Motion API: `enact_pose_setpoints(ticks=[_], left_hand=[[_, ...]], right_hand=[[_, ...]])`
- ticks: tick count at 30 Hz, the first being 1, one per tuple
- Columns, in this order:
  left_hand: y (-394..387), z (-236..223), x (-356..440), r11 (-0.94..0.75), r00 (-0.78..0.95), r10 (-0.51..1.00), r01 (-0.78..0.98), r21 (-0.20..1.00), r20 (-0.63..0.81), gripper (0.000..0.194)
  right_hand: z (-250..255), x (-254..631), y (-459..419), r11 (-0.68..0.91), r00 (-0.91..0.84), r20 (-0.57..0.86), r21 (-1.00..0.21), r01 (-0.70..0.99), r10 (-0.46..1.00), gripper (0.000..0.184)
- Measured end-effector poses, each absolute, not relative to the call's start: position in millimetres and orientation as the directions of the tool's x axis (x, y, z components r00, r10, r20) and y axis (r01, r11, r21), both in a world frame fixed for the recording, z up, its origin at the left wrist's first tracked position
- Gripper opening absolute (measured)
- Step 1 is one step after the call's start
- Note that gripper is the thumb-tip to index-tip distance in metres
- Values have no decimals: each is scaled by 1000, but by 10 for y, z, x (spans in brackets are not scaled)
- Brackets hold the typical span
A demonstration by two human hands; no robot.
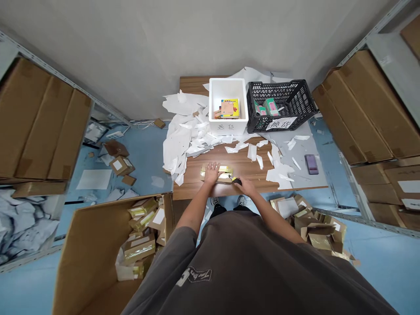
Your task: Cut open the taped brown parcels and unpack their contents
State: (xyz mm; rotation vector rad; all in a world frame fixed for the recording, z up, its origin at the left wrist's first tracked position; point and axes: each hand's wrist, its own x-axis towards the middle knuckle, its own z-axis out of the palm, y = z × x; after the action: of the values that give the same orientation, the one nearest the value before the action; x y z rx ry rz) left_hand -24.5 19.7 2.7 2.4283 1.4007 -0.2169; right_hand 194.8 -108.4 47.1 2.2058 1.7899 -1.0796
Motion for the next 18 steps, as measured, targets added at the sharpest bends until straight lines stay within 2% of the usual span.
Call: enact_pose_setpoints(ticks=[7,9,12,14,16,18], left_hand=[[68,-48,-229,-447,499,829,863,235,-253,78],[40,-45,-215,-434,485,836,871,231,-256,79],[7,-33,-210,-420,473,841,877,235,-263,78],[-3,-33,-224,-420,481,834,871,254,-271,79],[1,-47,-239,-414,482,832,869,271,-276,78],[14,-81,-245,-405,476,840,870,281,-261,73]], right_hand=[[480,1720,-967,-339,162,-604,-192,921,781,41],[461,1775,-1052,-403,234,-616,-149,903,752,44],[457,2054,-1178,-568,422,-648,-20,823,634,54],[482,2314,-1205,-597,480,-636,36,801,605,58],[511,2529,-1196,-537,440,-601,21,843,667,57],[517,2620,-1193,-490,378,-569,-50,870,730,52]])
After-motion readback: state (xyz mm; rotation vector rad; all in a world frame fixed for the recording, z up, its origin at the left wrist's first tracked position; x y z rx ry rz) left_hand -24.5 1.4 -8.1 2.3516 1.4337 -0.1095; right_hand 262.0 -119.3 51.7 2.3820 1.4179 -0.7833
